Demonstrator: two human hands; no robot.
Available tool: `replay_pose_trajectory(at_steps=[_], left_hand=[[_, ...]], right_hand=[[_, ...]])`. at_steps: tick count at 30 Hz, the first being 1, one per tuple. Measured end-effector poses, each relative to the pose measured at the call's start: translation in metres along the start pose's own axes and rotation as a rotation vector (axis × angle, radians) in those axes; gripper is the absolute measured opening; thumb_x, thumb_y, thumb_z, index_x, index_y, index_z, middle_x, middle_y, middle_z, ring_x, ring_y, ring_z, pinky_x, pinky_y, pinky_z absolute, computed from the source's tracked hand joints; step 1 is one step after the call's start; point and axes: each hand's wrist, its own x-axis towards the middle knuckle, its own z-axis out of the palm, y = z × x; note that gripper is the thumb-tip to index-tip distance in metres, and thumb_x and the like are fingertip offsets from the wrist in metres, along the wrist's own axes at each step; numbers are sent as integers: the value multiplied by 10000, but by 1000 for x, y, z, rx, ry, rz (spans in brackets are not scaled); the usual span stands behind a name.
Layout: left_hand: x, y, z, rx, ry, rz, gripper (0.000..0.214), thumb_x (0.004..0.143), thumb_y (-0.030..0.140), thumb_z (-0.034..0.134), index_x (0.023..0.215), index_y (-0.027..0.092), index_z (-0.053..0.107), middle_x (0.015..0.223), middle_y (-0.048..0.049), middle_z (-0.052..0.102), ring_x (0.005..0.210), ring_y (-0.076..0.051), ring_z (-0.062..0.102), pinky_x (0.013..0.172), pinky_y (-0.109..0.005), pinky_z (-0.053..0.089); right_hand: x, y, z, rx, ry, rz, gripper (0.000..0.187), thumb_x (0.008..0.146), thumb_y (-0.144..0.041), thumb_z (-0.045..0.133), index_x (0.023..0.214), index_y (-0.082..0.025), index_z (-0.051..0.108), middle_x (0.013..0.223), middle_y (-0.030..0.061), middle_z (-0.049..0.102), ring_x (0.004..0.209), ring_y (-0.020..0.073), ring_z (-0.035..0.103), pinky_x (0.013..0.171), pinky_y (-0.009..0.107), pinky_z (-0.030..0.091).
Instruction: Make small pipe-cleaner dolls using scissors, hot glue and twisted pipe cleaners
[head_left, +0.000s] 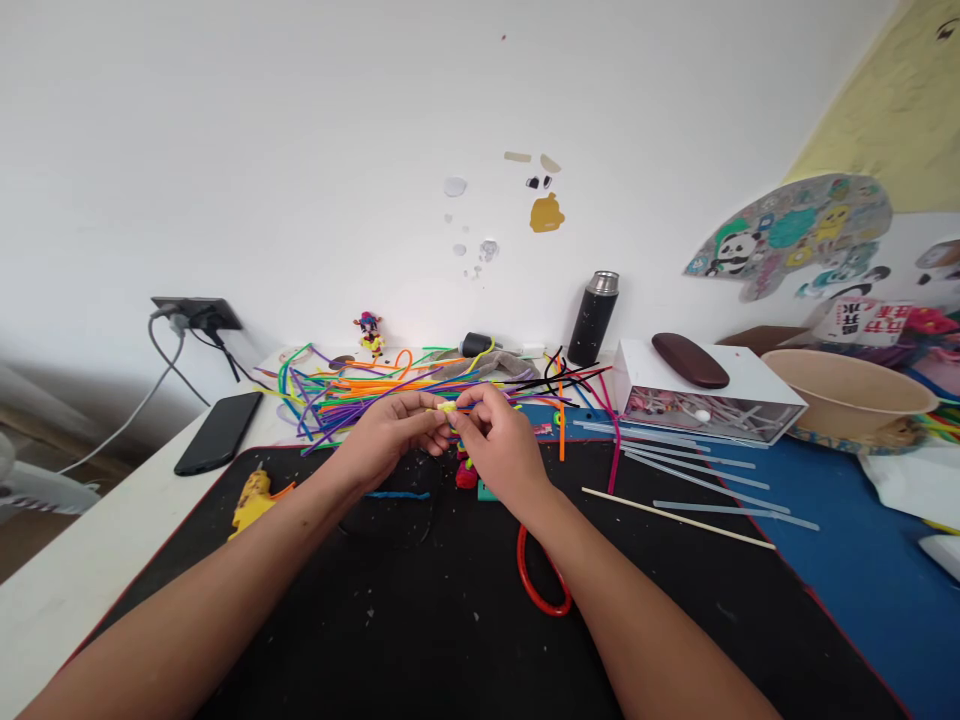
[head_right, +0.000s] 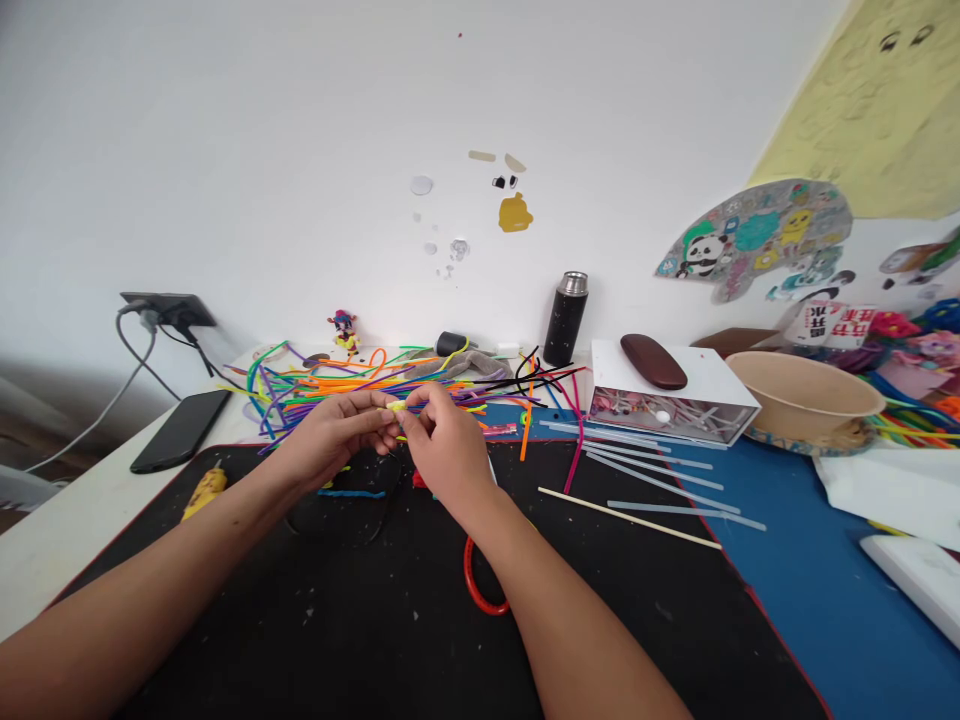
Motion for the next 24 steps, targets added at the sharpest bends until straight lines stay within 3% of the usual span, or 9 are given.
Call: replay_pose_trajectory(at_steps=[8, 15, 24], left_hand=[[0, -3, 1, -13, 13, 0, 388, 689, 398, 962, 868, 130, 746, 724, -40, 761, 615, -135, 713, 573, -210, 575], [-1, -4, 1, 97, 18, 100, 429, 793, 435, 897, 1035, 176, 656, 766, -23, 779, 652, -161, 738, 620, -244, 593], [3, -6, -3, 138, 28, 121, 432, 788, 478, 884, 984, 174, 648, 757, -18, 767, 635, -165, 723, 630, -271, 592]], right_hand=[[0, 5, 3, 17, -10, 13, 132, 990, -378, 617, 1010, -250, 589, 595, -73, 556, 533, 163, 510, 561, 283, 309], [-1, 8, 4, -9, -31, 1, 134, 1008, -377, 592, 963, -251, 595, 609, -65, 564, 520, 156, 503, 534, 281, 279], [0, 9, 5, 56, -49, 27, 158, 1008, -402, 597, 986, -247, 617, 630, -56, 602, 520, 150, 516, 526, 271, 307]])
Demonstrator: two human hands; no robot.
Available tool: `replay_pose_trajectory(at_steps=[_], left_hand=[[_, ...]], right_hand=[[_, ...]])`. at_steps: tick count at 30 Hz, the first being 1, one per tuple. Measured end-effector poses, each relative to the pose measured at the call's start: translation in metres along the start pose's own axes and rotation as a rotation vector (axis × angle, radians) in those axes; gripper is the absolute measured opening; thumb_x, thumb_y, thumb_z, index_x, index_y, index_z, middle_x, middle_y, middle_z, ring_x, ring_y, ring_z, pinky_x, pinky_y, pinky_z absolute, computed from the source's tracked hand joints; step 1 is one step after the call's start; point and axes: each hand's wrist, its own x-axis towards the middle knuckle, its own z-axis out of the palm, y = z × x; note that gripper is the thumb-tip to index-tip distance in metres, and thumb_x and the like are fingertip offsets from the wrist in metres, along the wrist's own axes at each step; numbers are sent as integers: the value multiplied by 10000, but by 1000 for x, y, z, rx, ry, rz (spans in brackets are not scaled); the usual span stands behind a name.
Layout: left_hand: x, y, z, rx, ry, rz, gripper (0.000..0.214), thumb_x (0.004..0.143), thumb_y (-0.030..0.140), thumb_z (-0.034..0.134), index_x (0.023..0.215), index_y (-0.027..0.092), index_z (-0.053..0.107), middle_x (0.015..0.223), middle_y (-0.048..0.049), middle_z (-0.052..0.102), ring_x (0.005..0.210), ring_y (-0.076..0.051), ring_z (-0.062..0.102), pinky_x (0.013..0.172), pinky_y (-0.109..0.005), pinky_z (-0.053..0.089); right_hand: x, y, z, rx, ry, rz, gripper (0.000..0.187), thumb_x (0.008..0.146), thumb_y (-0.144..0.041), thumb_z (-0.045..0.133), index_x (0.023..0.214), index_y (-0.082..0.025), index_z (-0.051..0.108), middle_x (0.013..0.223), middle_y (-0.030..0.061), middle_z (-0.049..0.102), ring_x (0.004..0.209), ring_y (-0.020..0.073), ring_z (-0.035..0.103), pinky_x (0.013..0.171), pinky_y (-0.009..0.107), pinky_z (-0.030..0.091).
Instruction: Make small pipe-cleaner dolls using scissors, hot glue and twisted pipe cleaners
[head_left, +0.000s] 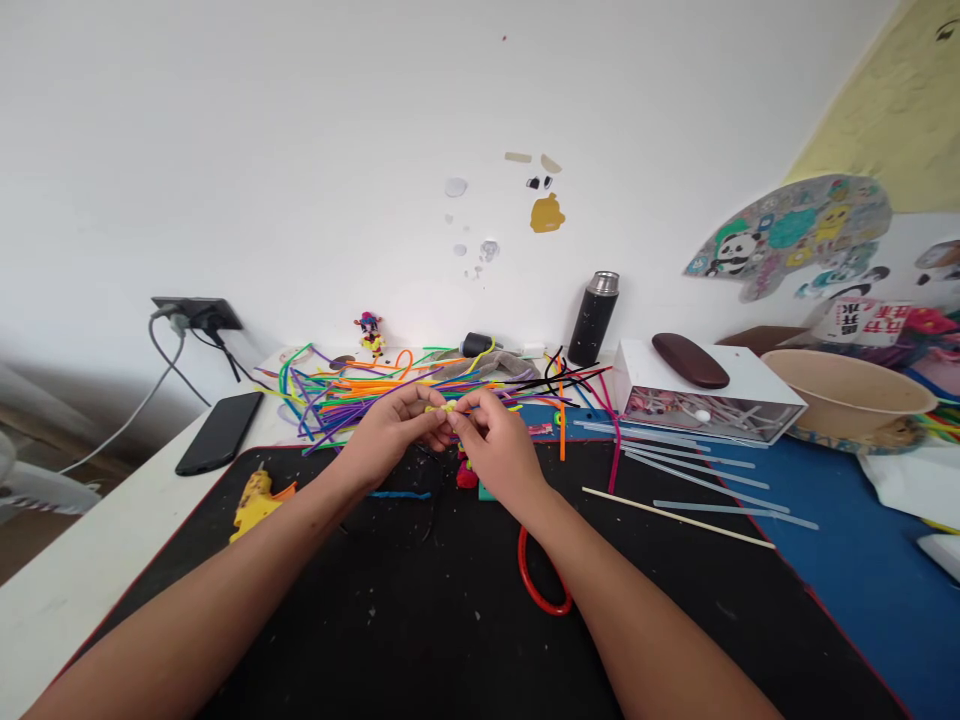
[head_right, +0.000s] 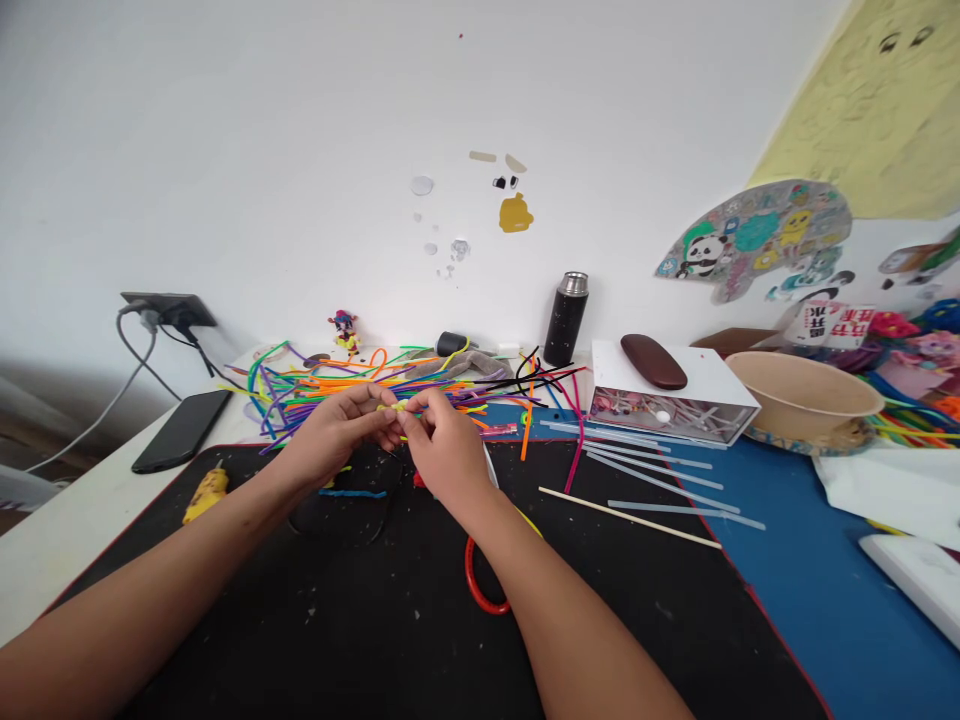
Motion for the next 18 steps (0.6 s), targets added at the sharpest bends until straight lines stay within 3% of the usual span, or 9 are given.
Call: replay_pose_trajectory(at_steps=[10, 18], left_hand=[[-7, 6, 10, 155, -36, 98, 381, 851, 495, 821, 978, 184, 640, 811, -8, 728, 708, -169, 719, 690, -295, 606], [-8, 5, 9, 139, -45, 96, 397, 860, 493, 820, 1026, 185, 632, 842, -23, 748, 726, -182, 731, 711, -315, 614]], right_hand=[[5, -3, -2, 400, -13, 204, 260, 961, -471, 657, 1052, -239, 586, 579, -87, 556, 393, 116, 482, 413, 240, 362], [8, -4, -5, 479, -87, 277, 314, 911, -518, 691, 927, -219, 596, 516, -87, 534, 357, 102, 446, 380, 226, 309]])
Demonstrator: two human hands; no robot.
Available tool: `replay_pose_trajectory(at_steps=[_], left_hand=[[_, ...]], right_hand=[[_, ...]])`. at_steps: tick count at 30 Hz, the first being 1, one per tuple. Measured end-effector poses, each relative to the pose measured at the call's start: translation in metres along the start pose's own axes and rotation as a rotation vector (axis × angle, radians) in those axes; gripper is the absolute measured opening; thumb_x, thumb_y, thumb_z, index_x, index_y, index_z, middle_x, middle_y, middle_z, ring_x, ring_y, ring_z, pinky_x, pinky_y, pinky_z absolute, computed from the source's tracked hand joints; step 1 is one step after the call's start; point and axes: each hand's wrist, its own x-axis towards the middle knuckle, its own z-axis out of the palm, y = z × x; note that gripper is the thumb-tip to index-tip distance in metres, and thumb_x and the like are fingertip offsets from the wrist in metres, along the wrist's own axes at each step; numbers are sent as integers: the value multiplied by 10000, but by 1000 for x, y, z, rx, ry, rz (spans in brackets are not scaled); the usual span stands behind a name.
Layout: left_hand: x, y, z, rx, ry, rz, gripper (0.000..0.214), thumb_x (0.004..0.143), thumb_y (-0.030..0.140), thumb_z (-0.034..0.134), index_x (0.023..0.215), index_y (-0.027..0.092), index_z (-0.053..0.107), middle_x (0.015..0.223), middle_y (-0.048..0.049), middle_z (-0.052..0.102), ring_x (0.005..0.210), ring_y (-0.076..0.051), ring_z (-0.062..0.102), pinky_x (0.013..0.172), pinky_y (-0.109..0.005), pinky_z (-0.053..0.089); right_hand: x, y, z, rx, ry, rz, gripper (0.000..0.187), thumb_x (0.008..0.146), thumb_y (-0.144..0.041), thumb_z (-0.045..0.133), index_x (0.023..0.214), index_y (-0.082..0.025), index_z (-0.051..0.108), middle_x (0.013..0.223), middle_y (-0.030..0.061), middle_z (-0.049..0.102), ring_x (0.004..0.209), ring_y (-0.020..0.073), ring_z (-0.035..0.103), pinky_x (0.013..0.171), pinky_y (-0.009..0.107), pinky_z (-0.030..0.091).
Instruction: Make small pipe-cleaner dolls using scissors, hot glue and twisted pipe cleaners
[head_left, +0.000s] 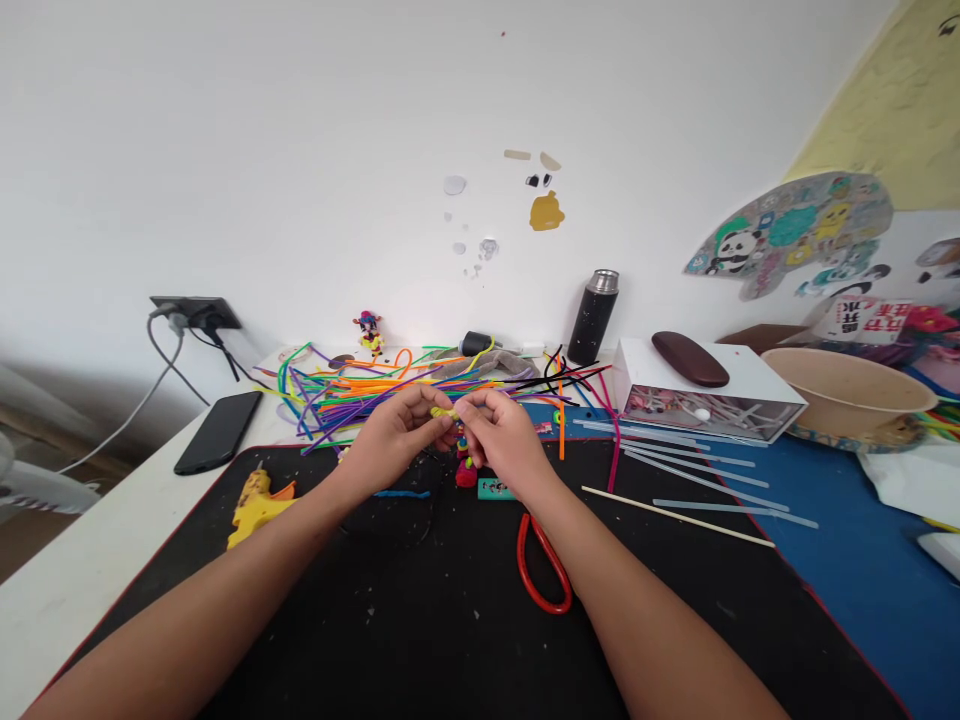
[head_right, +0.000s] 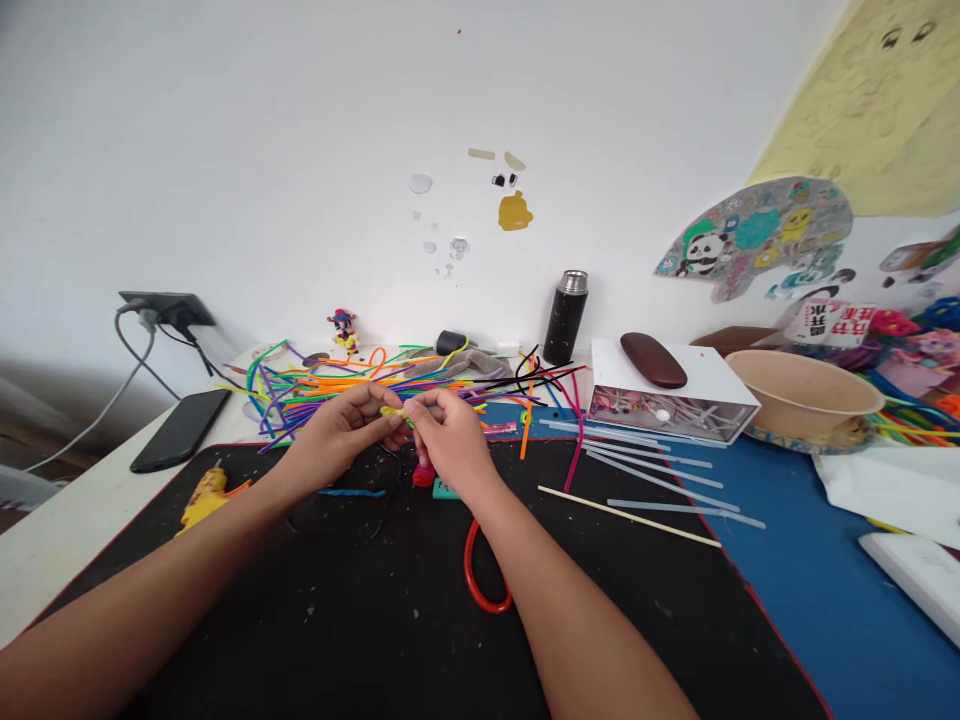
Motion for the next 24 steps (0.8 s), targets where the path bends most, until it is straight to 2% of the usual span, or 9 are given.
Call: replay_pose_trajectory(at_steps=[7, 15, 24], left_hand=[[2, 0, -2, -66, 7, -39, 433, 825, 504, 855, 1012, 175, 644, 787, -11, 752, 686, -176, 736, 699, -307, 614], [0, 5, 1, -129, 1, -67, 422, 814, 503, 869, 995, 174, 676, 797, -22, 759, 716, -173, 721, 721, -299, 607], [0, 7, 2, -50, 22, -77, 412, 826, 538, 840, 941, 175, 684, 776, -30, 748, 732, -193, 713, 733, -322, 602]], right_hand=[[-1, -1, 1, 4, -4, 11, 291, 906, -494, 676, 933, -216, 592, 525, -97, 545, 357, 93, 445, 374, 212, 298], [-3, 1, 2, -150, 21, -67, 206, 970, -433, 617, 941, -231, 590, 543, -80, 564, 381, 112, 474, 405, 231, 374], [-3, 7, 1, -267, 30, -122, 177, 992, -421, 614, 967, -247, 597, 600, -62, 600, 428, 122, 494, 438, 234, 369]])
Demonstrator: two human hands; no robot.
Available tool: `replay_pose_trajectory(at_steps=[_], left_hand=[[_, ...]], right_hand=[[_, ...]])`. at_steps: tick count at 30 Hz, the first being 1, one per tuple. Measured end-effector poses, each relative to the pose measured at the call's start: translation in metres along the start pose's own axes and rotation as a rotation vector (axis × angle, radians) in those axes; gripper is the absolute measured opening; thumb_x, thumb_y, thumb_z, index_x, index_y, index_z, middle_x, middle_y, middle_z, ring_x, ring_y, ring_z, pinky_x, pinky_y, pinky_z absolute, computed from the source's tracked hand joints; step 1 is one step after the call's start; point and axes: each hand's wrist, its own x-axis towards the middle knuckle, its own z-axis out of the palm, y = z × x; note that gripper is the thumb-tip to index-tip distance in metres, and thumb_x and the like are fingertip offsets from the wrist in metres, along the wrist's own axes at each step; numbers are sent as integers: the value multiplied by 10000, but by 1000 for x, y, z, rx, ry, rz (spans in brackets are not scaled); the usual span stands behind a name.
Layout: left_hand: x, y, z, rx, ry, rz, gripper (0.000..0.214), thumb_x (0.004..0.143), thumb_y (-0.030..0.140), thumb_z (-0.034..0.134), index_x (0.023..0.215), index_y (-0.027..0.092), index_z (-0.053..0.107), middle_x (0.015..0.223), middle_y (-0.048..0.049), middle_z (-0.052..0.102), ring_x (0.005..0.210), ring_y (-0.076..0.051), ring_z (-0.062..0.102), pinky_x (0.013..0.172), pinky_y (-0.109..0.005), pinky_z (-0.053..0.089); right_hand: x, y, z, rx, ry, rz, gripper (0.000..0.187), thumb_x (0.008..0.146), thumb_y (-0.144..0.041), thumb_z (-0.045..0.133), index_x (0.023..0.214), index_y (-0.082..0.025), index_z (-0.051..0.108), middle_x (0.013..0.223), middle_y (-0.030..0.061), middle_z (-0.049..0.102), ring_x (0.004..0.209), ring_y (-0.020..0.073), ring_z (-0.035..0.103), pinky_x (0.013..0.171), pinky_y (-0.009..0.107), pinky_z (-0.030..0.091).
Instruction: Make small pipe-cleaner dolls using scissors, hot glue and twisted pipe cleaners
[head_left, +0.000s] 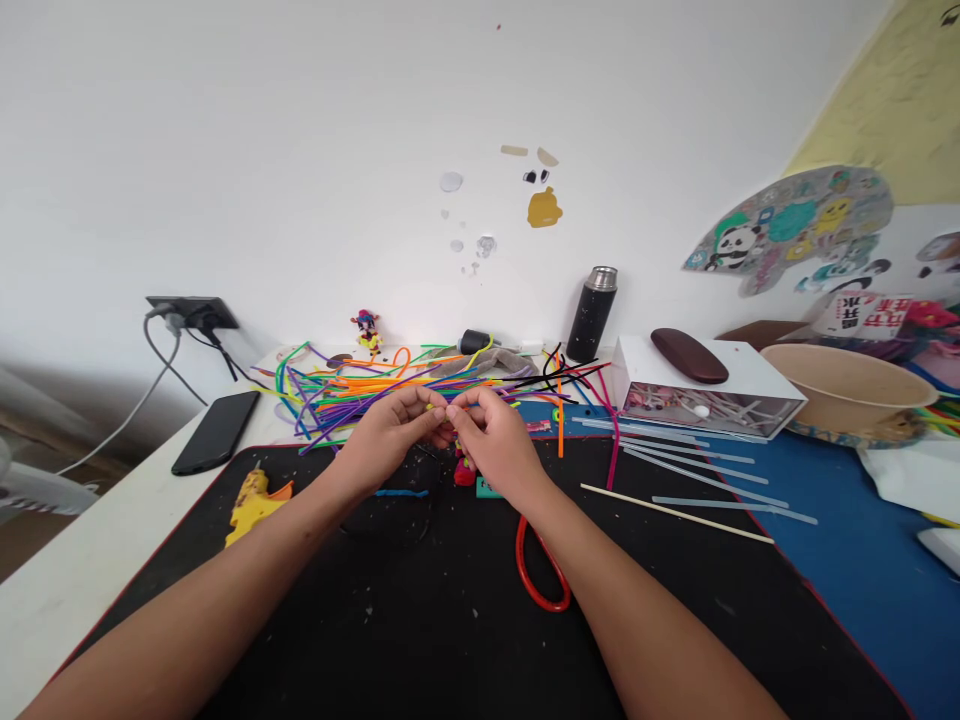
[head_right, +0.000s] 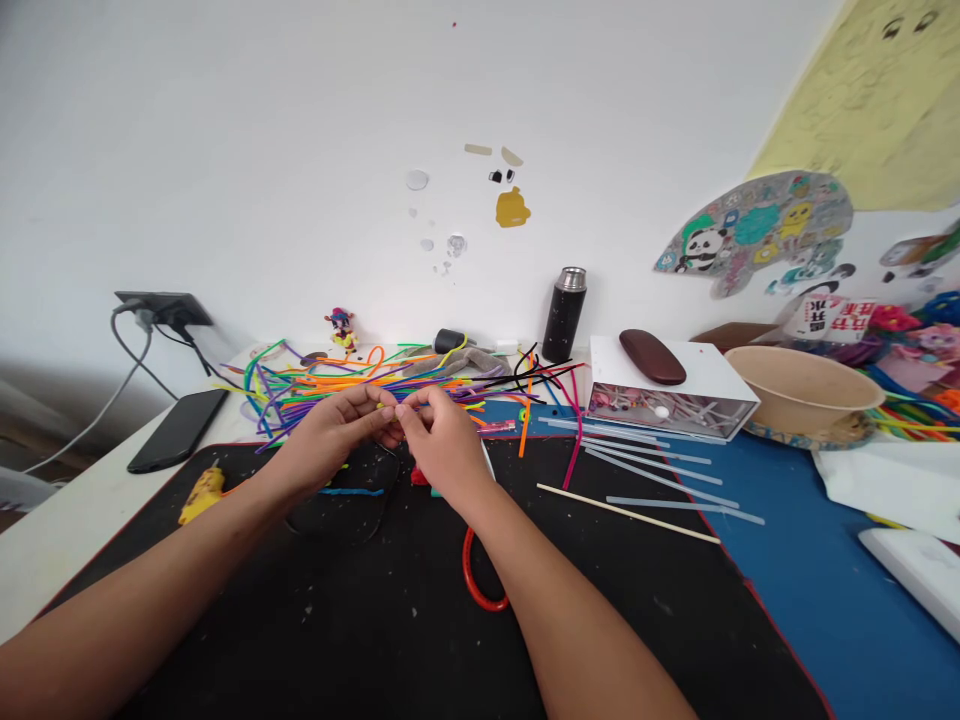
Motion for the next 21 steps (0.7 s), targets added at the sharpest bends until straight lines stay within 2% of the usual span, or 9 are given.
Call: replay_pose_trajectory(at_steps=[7, 13, 17, 21], left_hand=[[0, -2, 2, 87, 28, 64, 444, 843, 593, 796, 937, 185, 647, 736, -8, 708, 656, -171, 668, 650, -306, 584], [-1, -7, 3, 104, 66, 102, 368, 853, 504, 793, 959, 190, 633, 737, 5, 688, 634, -158, 659, 632, -293, 580], [-1, -8, 4, 101, 61, 74, 349, 835, 468, 808, 945, 195, 622, 712, 15, 683, 607, -154, 661, 615, -283, 571], [0, -6, 3, 74, 46, 52, 402, 825, 516, 820, 953, 192, 619, 713, 12, 698, 611, -157, 668, 628, -296, 584]], right_hand=[[0, 0, 1, 133, -59, 88, 224, 1003, -467, 605, 978, -245, 589, 587, -73, 572, 383, 114, 485, 386, 233, 371], [-2, -2, 3, 24, -22, 20, 201, 1011, -435, 586, 967, -239, 598, 611, -51, 603, 432, 132, 517, 446, 247, 390], [-4, -4, 4, -43, -7, -11, 153, 1008, -385, 570, 960, -243, 602, 652, -31, 637, 495, 160, 574, 486, 259, 403], [-3, -4, 4, 20, -16, 29, 182, 1003, -421, 587, 950, -248, 579, 583, -65, 582, 409, 137, 506, 445, 253, 378]])
